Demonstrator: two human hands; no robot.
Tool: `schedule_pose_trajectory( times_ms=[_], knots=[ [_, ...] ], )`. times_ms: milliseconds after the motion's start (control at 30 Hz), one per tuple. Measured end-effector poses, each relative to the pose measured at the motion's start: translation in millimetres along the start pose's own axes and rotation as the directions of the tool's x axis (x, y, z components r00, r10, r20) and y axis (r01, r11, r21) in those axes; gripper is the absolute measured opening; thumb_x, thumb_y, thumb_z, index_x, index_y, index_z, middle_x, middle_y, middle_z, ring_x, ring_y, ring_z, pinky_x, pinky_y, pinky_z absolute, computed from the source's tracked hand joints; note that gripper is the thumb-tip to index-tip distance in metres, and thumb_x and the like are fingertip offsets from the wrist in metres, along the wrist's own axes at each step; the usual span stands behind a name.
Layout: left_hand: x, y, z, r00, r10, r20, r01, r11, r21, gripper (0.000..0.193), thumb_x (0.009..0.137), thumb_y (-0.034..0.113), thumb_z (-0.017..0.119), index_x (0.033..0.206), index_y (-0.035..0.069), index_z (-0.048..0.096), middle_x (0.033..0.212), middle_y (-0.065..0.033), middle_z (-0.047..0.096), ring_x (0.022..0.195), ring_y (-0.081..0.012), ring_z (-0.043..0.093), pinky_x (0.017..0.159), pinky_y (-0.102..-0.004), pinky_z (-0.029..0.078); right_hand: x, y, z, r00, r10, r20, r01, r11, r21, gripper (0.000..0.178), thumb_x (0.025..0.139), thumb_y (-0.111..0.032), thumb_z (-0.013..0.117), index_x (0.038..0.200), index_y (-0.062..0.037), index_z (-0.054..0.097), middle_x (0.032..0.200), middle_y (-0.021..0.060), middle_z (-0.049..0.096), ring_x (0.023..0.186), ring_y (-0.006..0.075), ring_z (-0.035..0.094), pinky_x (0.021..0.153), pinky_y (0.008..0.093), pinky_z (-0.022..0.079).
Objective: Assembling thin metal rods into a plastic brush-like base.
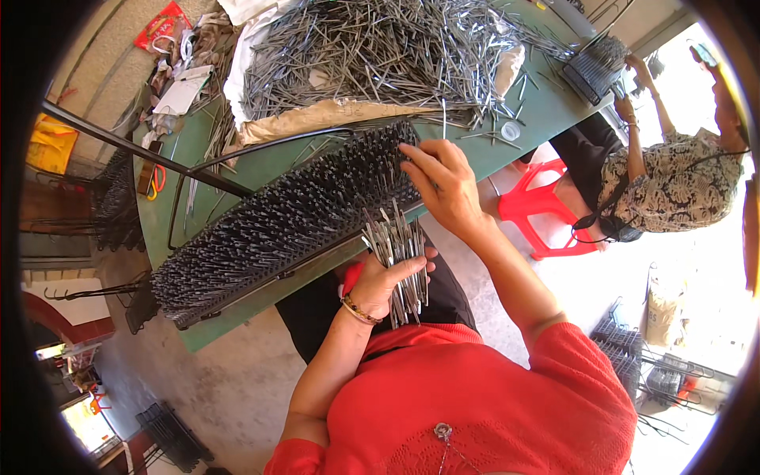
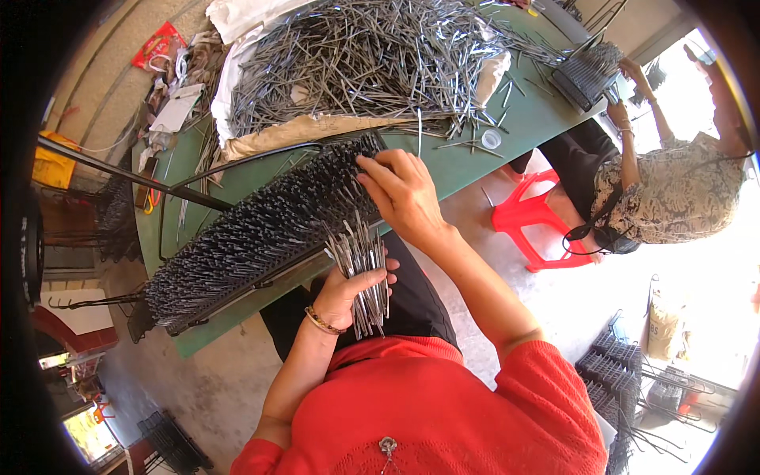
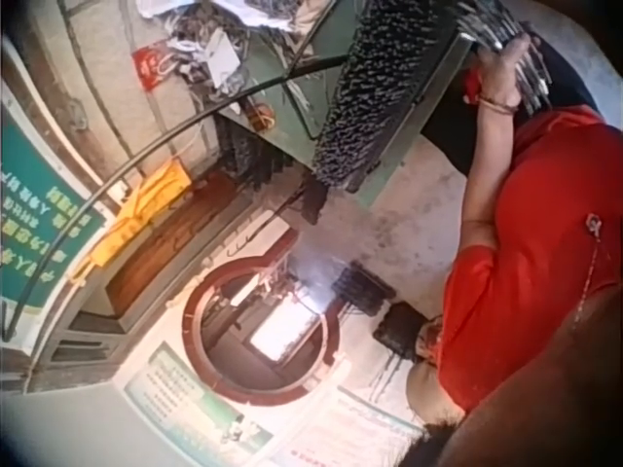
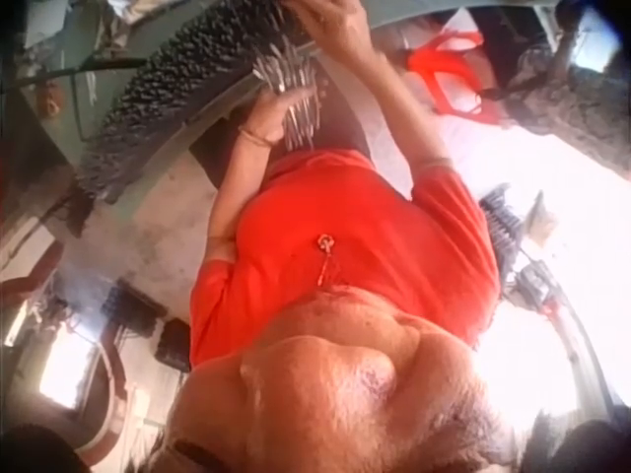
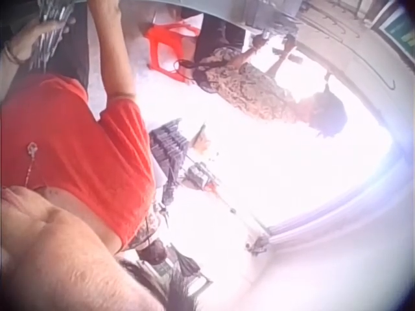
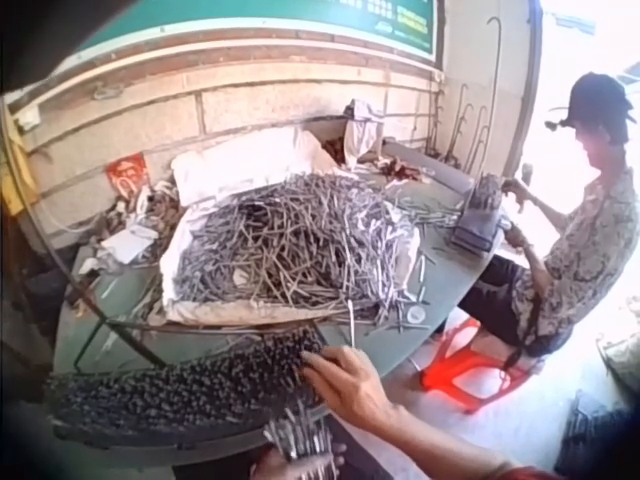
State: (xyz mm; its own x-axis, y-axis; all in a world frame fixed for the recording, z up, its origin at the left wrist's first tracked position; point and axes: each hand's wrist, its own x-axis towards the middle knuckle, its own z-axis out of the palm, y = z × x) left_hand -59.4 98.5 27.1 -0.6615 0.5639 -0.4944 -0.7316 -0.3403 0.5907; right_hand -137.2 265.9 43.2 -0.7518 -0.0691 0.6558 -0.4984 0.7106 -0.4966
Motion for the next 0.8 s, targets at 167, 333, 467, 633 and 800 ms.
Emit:
schedule_pose_trajectory(
  times_ms=[167,333,467,633,800],
  knots=[
    [0,6,2,0.998,0.035,0.042,-0.037,0.998,0.045,0.033,0.082,0.005,0.067,0.113,0.003,0.054,0.1,-0.0109,0.066,0.085,-0.0173,0.065,0.073,-0.0293,0.053,-17,-14,-24,0.798,0.335,0.501,-0.502,0.829,0.245,0.021,0.085,-0.02,0.07,0.093,-0.0011,0.07,0.08,0.007,0.066,0.073,0.0127,0.059,0.063,0.0264,0.046],
    [1,7,7,0.994,0.015,0.111,-0.029,0.992,0.122,0.033,0.083,0.004,0.067,0.113,0.001,0.054,0.097,-0.0103,0.067,0.084,-0.0168,0.065,0.075,-0.0292,0.052,-27,2,-26,0.529,0.403,0.747,-0.827,0.442,0.347,0.022,0.087,-0.019,0.068,0.091,0.0026,0.07,0.079,0.001,0.066,0.072,0.0053,0.055,0.061,0.0228,0.044],
    [8,0,2,0.992,-0.008,0.125,-0.008,0.991,0.132,0.038,0.081,0.005,0.067,0.116,0.003,0.052,0.099,-0.012,0.066,0.083,-0.0173,0.065,0.069,-0.0298,0.055,-18,6,-32,0.614,0.489,0.62,-0.788,0.432,0.439,0.022,0.089,-0.02,0.065,0.093,0.0016,0.069,0.076,0.0002,0.064,0.069,0.0061,0.055,0.063,0.022,0.045],
    [17,-3,1,0.994,-0.041,0.099,0.035,0.997,0.063,0.036,0.082,0.006,0.066,0.115,0.004,0.052,0.1,-0.011,0.065,0.085,-0.0165,0.064,0.069,-0.0295,0.055,6,11,-35,0.826,0.522,0.214,-0.556,0.688,0.467,0.019,0.089,-0.016,0.066,0.091,0.0027,0.064,0.075,0.0019,0.062,0.07,0.0069,0.056,0.063,0.0228,0.045],
    [20,-5,1,0.996,-0.026,0.086,0.018,0.996,0.083,0.035,0.083,0.007,0.066,0.115,0.004,0.052,0.1,-0.0106,0.065,0.086,-0.0165,0.064,0.07,-0.0293,0.055,17,14,-19,0.955,0.292,-0.05,-0.262,0.912,0.317,0.013,0.085,-0.008,0.068,0.088,0.0033,0.063,0.079,0.0055,0.061,0.07,0.0106,0.057,0.064,0.0243,0.046]
  ],
)
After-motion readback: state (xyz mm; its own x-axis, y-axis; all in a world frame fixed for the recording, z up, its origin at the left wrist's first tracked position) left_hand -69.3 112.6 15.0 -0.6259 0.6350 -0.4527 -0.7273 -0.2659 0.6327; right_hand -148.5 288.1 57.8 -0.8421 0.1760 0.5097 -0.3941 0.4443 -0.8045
